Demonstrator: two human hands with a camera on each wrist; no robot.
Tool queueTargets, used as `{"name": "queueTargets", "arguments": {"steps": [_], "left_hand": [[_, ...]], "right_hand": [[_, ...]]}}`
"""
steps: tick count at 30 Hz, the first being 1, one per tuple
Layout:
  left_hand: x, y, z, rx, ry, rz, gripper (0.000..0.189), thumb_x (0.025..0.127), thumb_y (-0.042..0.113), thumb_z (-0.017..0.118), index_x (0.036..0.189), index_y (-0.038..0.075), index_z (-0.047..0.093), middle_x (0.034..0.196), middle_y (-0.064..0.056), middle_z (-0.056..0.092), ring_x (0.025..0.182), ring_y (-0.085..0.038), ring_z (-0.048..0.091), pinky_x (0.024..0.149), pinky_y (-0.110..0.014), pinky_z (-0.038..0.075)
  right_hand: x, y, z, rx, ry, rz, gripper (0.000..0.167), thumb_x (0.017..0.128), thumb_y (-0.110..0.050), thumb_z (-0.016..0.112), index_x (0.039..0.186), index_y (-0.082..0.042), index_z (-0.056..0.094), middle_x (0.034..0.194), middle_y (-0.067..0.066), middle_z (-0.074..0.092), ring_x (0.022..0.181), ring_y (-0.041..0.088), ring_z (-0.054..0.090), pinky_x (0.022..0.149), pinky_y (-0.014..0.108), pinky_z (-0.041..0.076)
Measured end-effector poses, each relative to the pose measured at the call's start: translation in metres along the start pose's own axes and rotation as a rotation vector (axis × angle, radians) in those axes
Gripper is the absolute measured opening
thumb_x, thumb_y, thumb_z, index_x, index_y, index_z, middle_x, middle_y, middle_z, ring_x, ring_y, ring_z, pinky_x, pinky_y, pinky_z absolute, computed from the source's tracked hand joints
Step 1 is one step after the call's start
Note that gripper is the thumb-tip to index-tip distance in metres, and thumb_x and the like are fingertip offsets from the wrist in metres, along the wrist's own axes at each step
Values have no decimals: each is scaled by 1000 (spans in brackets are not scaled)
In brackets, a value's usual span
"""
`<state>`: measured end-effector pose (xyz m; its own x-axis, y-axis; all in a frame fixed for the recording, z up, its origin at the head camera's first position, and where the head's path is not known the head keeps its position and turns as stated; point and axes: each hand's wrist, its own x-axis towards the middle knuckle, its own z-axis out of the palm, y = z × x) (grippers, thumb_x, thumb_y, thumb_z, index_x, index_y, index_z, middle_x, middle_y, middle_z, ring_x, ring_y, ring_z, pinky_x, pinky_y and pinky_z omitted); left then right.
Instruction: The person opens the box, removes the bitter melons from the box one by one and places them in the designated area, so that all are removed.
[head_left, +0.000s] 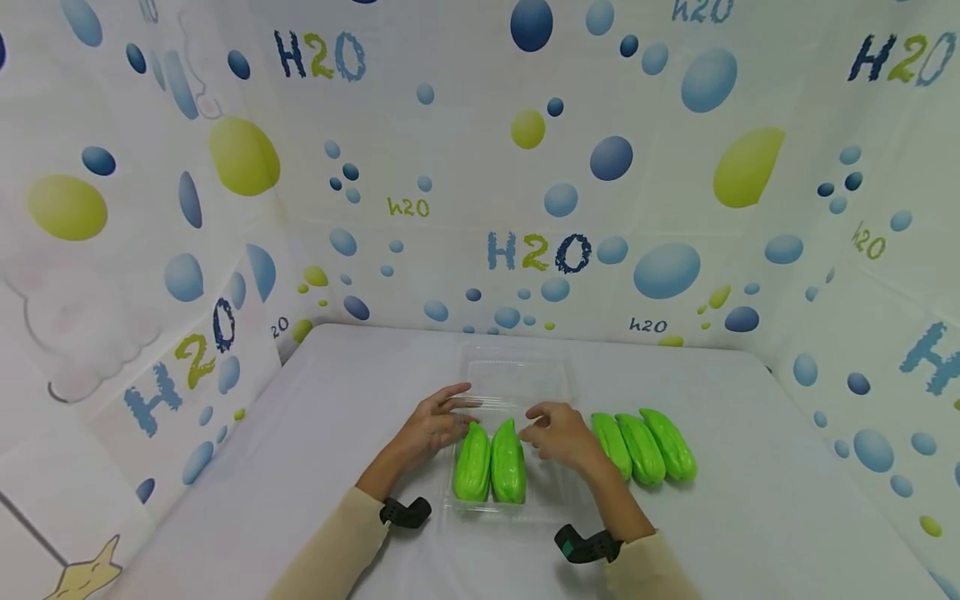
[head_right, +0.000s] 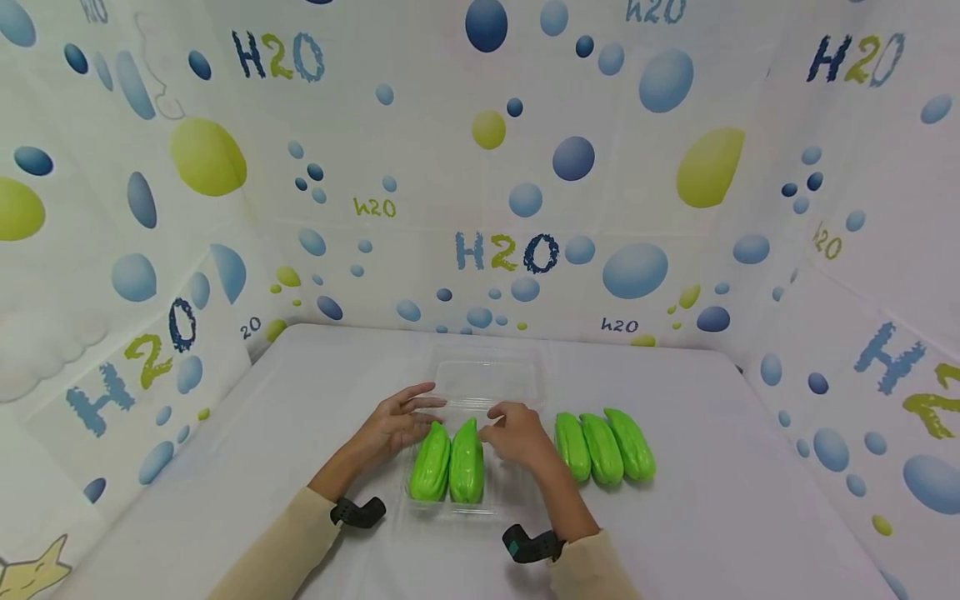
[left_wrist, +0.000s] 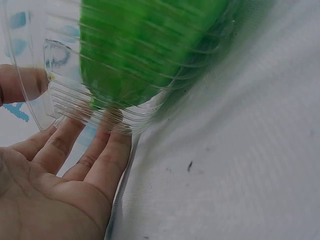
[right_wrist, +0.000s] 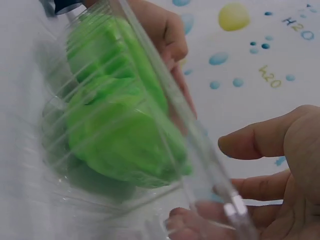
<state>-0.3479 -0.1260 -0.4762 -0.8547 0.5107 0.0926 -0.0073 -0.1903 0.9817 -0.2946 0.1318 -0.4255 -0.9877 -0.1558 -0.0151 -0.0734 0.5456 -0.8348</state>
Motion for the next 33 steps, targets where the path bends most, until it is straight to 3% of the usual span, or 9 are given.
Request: {"name": "queueTargets", "arguments": {"steps": [10, 14, 19, 28, 33], "left_hand": [[1, 1, -1, 13, 2, -5, 74, 91, -11, 47, 159, -2, 19, 154, -32, 35, 134, -49, 45, 98, -27, 53], [1, 1, -1, 11, -3, -7, 75, 91, -12, 46, 160, -1, 19, 154, -31, 36, 135, -49, 45, 91, -22, 55], [1, -1, -2, 17, -20, 1, 76, 89, -13, 45, 160, -1, 18, 155, -32, 35, 135, -49, 45, 82, -18, 53], [-2, -1, -3, 38, -23, 12, 78, 88, -12, 48, 160, -1, 19, 154, -31, 38, 135, -50, 45, 86, -21, 54], [-1, 2, -2, 14, -26, 6, 78, 89, -13, 46, 160, -1, 17, 155, -32, 35, 136, -50, 43, 85, -20, 54]], "right_hand": [[2, -1, 12, -79, -51, 11, 53, 83, -15, 75, 127, 10, 62, 97, 14, 72, 66, 21, 68, 60, 34, 57], [3, -2, 17, -102, -69, 14, 51, 84, -15, 74, 126, 11, 63, 96, 14, 72, 66, 19, 66, 59, 33, 56], [3, -3, 22, -87, -86, 29, 51, 86, -17, 72, 127, 11, 62, 92, 11, 70, 65, 17, 64, 57, 32, 56], [1, -3, 25, -62, -119, 26, 55, 88, -19, 69, 132, 12, 58, 85, 8, 65, 66, 22, 63, 58, 34, 54], [1, -2, 25, -20, -131, 39, 59, 88, -22, 70, 135, 11, 56, 90, 10, 65, 67, 23, 63, 60, 37, 56]]}}
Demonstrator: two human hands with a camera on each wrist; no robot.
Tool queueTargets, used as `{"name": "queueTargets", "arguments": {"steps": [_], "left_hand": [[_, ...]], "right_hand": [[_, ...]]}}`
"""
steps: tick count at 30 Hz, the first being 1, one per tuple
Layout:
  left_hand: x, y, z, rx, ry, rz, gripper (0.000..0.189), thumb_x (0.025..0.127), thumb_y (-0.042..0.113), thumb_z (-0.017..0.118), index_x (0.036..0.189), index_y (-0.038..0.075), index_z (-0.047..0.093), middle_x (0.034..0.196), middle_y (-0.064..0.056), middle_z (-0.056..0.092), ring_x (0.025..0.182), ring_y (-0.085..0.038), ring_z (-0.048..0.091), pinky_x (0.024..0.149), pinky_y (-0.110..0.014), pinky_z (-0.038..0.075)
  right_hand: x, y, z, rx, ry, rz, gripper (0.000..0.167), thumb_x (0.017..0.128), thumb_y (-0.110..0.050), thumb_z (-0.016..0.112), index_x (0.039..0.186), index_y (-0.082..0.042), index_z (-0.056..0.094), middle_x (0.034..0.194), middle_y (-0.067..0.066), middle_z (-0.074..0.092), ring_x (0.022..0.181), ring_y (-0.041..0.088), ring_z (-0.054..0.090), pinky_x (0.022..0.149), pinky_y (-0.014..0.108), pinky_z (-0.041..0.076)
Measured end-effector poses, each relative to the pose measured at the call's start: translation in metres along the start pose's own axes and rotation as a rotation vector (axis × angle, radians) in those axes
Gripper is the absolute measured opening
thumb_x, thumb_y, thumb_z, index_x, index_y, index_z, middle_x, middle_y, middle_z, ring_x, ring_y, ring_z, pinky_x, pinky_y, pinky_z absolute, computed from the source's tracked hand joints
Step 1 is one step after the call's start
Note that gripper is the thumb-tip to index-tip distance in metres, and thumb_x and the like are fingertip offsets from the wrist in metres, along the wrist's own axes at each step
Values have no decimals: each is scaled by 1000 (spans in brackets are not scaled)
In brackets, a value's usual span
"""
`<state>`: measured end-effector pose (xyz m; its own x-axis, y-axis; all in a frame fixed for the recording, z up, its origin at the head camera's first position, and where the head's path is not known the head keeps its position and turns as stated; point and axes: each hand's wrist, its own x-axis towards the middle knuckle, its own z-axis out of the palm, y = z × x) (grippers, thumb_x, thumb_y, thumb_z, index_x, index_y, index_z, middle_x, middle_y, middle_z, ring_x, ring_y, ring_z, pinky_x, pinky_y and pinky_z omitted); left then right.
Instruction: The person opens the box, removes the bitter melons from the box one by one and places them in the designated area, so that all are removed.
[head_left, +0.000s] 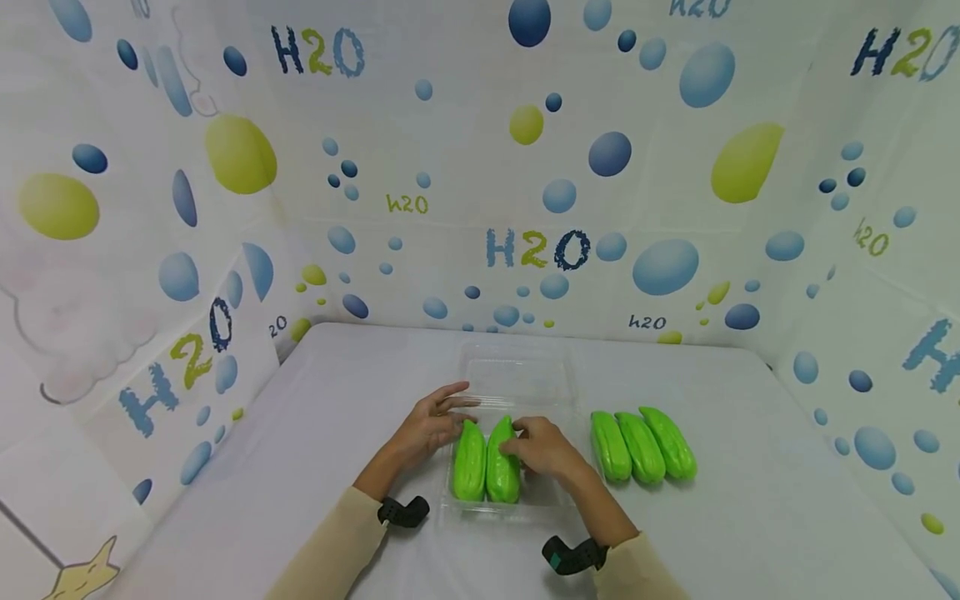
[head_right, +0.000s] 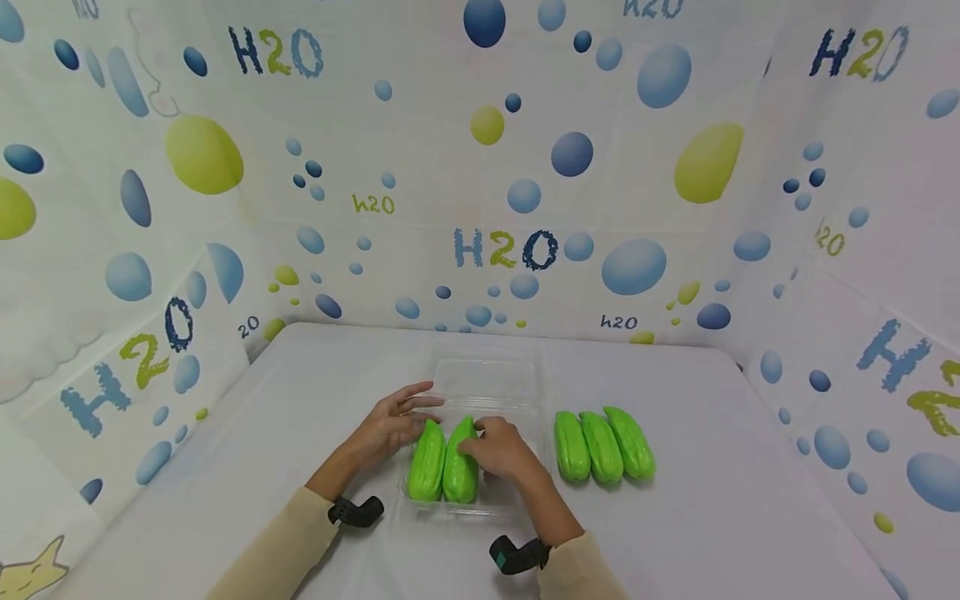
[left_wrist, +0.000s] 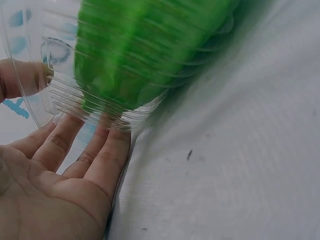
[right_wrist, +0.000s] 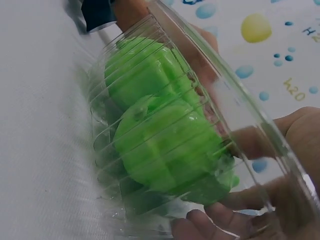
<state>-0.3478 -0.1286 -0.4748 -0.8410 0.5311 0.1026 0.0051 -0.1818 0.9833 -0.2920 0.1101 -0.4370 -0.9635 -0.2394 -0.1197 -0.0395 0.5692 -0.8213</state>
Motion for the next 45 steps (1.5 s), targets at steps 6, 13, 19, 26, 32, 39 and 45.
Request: {"name": "queueTargets", "arguments": {"steps": [6, 13, 19, 26, 32, 39, 45], "left_hand": [[1, 3, 2, -20, -8, -2, 78, 88, -13, 45, 160, -1, 17, 156, -32, 33, 136, -52, 41, 85, -21, 54], [1, -1, 0, -27, -13, 9, 77, 89, -13, 45, 159, -3, 15, 155, -34, 32, 135, -51, 42, 85, -20, 54], [2, -1, 0, -12, -10, 6, 76, 90, -13, 45, 160, -3, 16, 155, -33, 33, 135, -51, 43, 84, -20, 54], [2, 2, 2, -18, 1, -11, 77, 90, -11, 47, 160, -2, 16, 156, -32, 33, 135, -50, 44, 90, -22, 55], [1, 2, 2, -36, 7, -13, 78, 89, -13, 47, 160, -2, 16, 156, -32, 33, 122, -30, 57, 100, -32, 53], [0, 1, 1, -36, -5, 11, 77, 89, -12, 46, 159, -3, 17, 155, -34, 32, 115, -21, 61, 103, -38, 52], [0, 1, 1, -54, -9, 10, 76, 90, -13, 44, 159, -3, 16, 156, -34, 30, 115, -21, 61, 104, -38, 51]], "right_hand": [[2, 0, 0, 57, 2, 5, 58, 88, -23, 73, 134, 8, 58, 97, 10, 64, 70, 19, 63, 64, 36, 57], [2, 2, 2, 78, 22, 0, 57, 87, -25, 75, 134, 2, 57, 110, 13, 62, 85, 21, 62, 71, 37, 56], [3, 2, 3, 44, 46, -5, 57, 88, -29, 74, 134, -2, 58, 112, 11, 66, 96, 23, 63, 78, 40, 55], [2, 0, 3, 29, 64, -22, 55, 88, -31, 75, 133, -4, 59, 112, 12, 66, 93, 22, 63, 76, 40, 55], [2, 0, 1, 27, 87, -49, 51, 88, -32, 74, 132, -9, 62, 117, 10, 65, 96, 23, 61, 78, 39, 53], [0, -1, -2, 65, 95, -68, 48, 93, -30, 68, 136, -9, 61, 127, 9, 63, 103, 24, 58, 83, 42, 51], [0, -1, -3, 77, 101, -69, 49, 97, -28, 63, 141, -8, 57, 133, 12, 61, 108, 25, 57, 91, 46, 50]]}}
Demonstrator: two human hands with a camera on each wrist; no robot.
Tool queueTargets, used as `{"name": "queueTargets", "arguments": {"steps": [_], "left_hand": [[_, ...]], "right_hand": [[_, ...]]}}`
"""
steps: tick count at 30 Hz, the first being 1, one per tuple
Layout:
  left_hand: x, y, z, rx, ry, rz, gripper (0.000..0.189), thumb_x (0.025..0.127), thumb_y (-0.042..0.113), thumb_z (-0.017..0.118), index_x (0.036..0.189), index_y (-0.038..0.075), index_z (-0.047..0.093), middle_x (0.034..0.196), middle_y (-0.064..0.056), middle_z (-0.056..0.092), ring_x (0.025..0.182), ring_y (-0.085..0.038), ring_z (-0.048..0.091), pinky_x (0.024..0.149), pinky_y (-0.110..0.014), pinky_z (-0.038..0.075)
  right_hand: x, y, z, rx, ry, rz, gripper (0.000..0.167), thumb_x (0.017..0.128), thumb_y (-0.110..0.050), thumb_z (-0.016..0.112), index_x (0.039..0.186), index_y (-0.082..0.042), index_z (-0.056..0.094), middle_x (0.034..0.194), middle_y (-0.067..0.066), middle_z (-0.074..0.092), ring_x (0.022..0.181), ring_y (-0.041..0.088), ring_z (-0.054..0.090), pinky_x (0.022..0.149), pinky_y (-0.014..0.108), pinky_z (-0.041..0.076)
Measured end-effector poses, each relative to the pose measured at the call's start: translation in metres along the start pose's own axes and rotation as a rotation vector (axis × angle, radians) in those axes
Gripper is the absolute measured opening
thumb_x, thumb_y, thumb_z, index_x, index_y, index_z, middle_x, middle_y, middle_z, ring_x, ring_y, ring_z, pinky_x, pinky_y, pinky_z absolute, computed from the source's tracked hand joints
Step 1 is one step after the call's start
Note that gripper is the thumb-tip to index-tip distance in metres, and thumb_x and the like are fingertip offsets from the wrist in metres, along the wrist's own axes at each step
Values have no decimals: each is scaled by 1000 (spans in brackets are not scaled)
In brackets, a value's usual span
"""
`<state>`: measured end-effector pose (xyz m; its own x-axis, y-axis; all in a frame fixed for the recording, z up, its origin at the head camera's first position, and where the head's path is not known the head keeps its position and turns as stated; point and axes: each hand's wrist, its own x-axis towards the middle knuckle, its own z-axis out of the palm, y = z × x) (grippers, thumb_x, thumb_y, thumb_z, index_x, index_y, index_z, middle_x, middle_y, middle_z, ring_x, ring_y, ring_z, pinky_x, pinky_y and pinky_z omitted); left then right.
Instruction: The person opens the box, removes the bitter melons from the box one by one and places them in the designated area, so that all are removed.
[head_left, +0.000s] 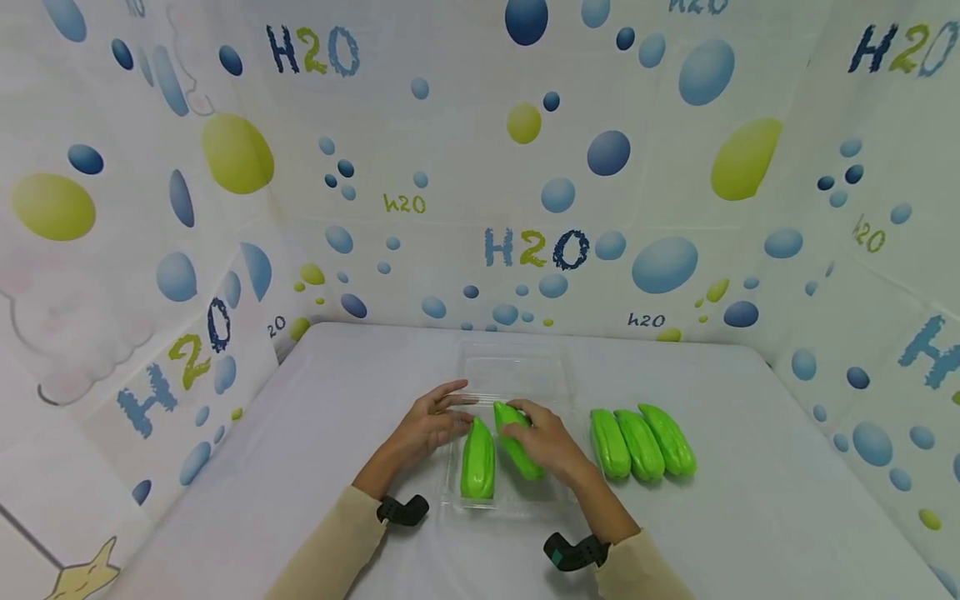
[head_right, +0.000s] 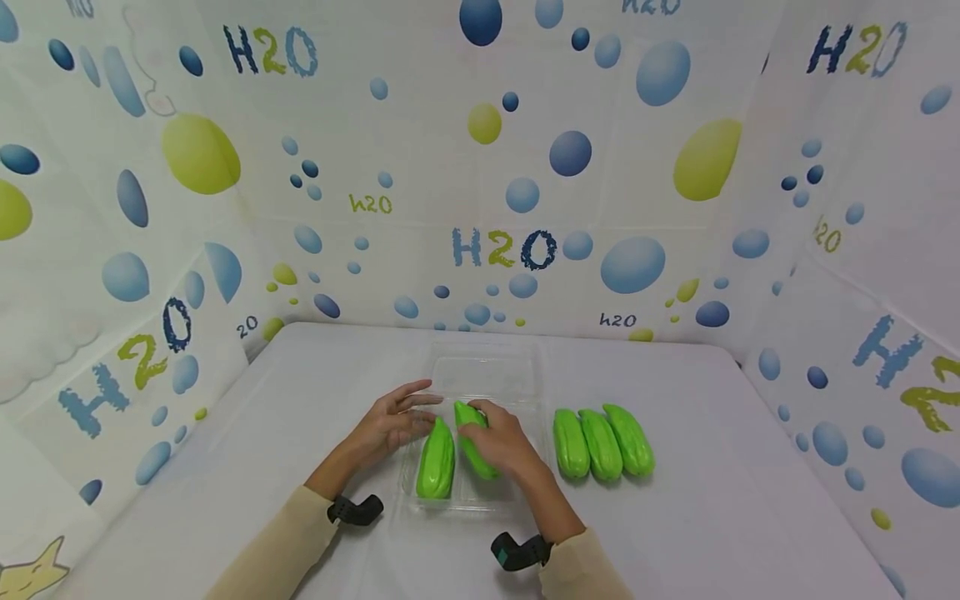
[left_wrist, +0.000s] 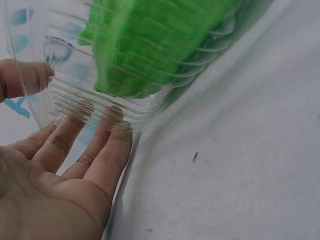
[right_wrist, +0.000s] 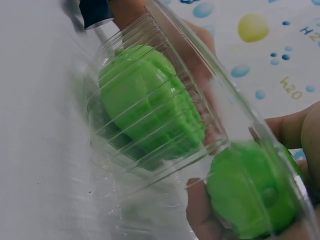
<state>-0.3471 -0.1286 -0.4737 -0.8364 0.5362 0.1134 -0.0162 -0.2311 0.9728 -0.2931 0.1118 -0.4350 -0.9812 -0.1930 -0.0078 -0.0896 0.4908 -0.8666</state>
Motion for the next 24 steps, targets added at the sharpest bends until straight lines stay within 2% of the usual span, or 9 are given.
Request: {"name": "queueTargets", "arguments": {"steps": [8, 13, 15, 24], "left_hand": [[0, 0, 0, 0, 0, -1, 76, 91, -14, 44, 159, -4, 15, 156, -35, 29, 115, -20, 61, 104, -38, 51], [-2, 0, -1, 19, 9, -15, 72, 94, -11, 47, 159, -2, 18, 155, -34, 30, 118, -24, 60, 106, -39, 49], [-3, 1, 0, 30, 13, -21, 72, 94, -10, 48, 159, -2, 18, 155, -34, 32, 118, -24, 60, 105, -39, 50], [-2, 2, 1, 19, 19, -20, 73, 93, -12, 48, 159, -1, 19, 155, -32, 33, 117, -23, 60, 107, -40, 48]], "right_hand": [[2, 1, -6, -71, 58, -90, 49, 96, -24, 59, 141, -4, 57, 125, 12, 64, 100, 23, 57, 86, 43, 51], [0, 4, -9, -119, 58, -138, 51, 95, -23, 59, 142, -2, 56, 131, 12, 62, 108, 24, 57, 94, 48, 50], [-1, 5, -10, -126, 60, -147, 52, 95, -23, 58, 142, -3, 57, 130, 11, 63, 107, 24, 57, 94, 47, 50], [-1, 0, -19, -159, 111, -190, 50, 95, -22, 58, 142, -3, 58, 103, 8, 61, 85, 20, 52, 72, 35, 45]]}}
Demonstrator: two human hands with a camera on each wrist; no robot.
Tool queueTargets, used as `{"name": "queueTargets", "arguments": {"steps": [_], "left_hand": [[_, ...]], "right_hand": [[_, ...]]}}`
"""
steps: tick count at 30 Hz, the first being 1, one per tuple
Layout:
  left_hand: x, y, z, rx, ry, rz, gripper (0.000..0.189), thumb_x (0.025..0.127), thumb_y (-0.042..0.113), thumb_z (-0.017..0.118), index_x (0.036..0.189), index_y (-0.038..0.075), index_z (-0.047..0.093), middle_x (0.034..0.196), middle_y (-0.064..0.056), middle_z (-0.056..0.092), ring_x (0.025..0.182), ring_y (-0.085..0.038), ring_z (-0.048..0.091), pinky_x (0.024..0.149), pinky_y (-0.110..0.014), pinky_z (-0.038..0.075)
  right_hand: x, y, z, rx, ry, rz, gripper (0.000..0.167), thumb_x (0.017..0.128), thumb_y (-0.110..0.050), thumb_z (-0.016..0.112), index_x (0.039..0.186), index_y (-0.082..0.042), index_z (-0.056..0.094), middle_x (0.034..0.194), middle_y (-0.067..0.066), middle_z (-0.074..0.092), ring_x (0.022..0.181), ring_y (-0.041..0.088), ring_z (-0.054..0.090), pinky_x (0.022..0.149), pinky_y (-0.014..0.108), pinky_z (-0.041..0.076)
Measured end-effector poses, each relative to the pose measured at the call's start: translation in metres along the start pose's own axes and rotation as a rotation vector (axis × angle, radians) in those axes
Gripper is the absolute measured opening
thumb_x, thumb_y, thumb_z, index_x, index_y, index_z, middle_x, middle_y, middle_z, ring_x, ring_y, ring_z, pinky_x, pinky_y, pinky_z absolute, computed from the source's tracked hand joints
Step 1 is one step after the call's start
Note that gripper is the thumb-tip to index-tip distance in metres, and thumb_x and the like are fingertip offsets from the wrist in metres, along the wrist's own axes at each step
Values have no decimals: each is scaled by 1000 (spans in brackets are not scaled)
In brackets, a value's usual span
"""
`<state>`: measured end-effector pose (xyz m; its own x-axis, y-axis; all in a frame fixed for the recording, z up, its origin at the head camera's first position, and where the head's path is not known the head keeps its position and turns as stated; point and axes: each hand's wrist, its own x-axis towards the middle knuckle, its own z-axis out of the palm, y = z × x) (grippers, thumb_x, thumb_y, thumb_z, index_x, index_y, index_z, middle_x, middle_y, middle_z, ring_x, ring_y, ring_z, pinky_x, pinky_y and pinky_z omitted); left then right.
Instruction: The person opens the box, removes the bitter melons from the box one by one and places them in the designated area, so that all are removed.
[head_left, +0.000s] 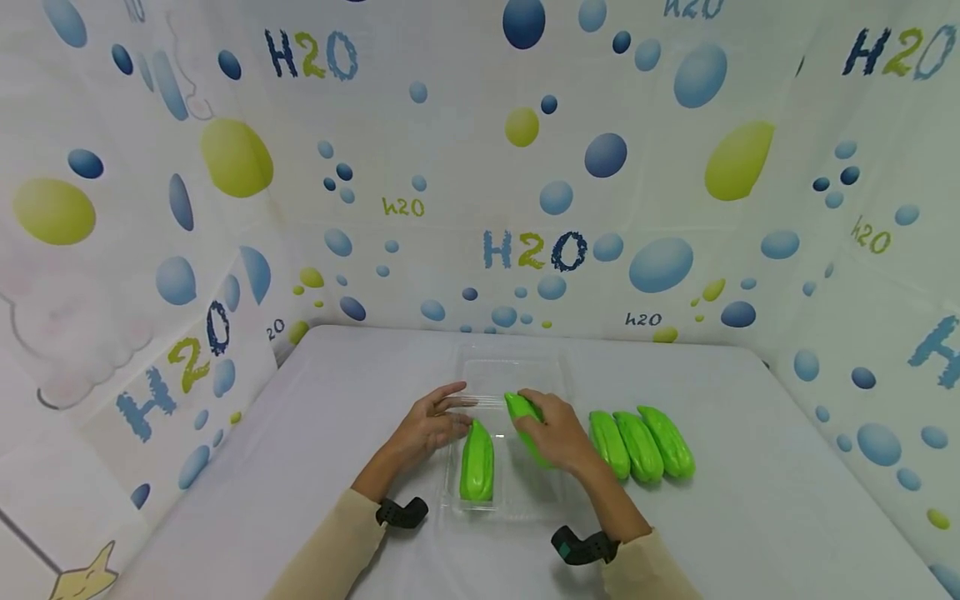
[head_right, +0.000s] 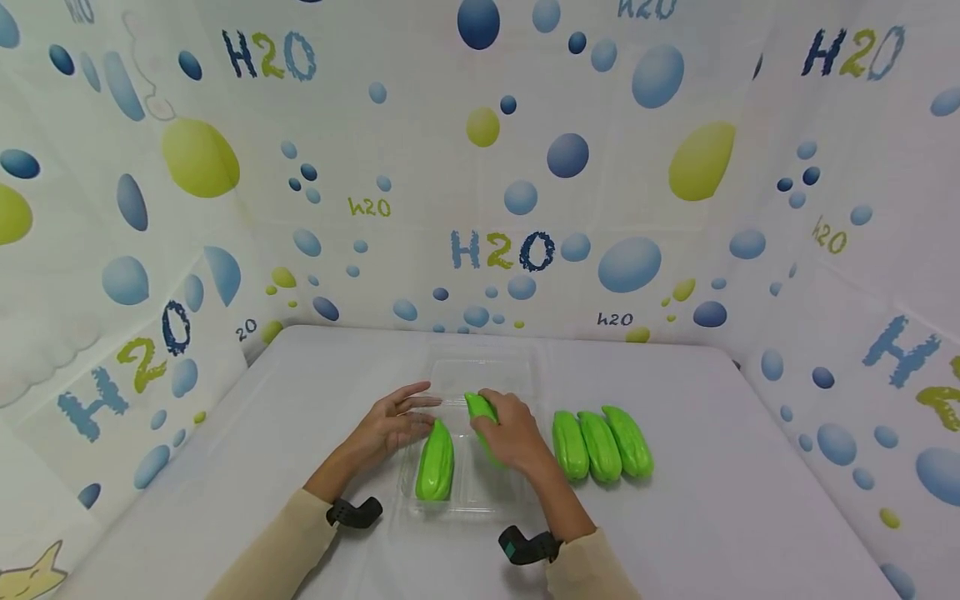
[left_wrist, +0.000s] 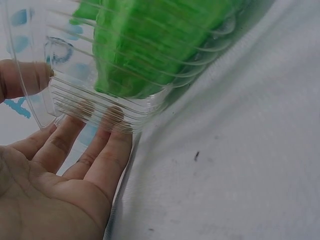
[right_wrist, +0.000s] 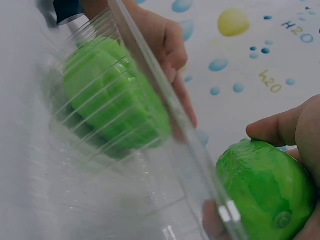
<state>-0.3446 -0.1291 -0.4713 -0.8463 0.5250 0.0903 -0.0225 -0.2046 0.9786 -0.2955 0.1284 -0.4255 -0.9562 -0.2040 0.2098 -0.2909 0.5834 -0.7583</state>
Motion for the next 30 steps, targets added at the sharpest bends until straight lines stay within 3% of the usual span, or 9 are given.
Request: {"name": "queueTargets", "arguments": {"steps": [17, 30], "left_hand": [[2, -3, -3, 3, -16, 14, 73, 94, -10, 48, 159, -3, 16, 155, -33, 32, 117, -23, 60, 106, -39, 49], [-3, -1, 4, 32, 33, -6, 69, 97, -9, 52, 159, 1, 24, 154, -30, 38, 118, -25, 61, 104, -39, 51]], "right_hand": [[-2, -2, -19, 62, 72, 8, 50, 93, -22, 61, 142, -10, 60, 104, 9, 61, 87, 22, 53, 72, 34, 46], [-4, 2, -40, 69, 140, 38, 49, 93, -23, 64, 140, -11, 61, 131, 11, 64, 106, 26, 57, 91, 41, 48]]}}
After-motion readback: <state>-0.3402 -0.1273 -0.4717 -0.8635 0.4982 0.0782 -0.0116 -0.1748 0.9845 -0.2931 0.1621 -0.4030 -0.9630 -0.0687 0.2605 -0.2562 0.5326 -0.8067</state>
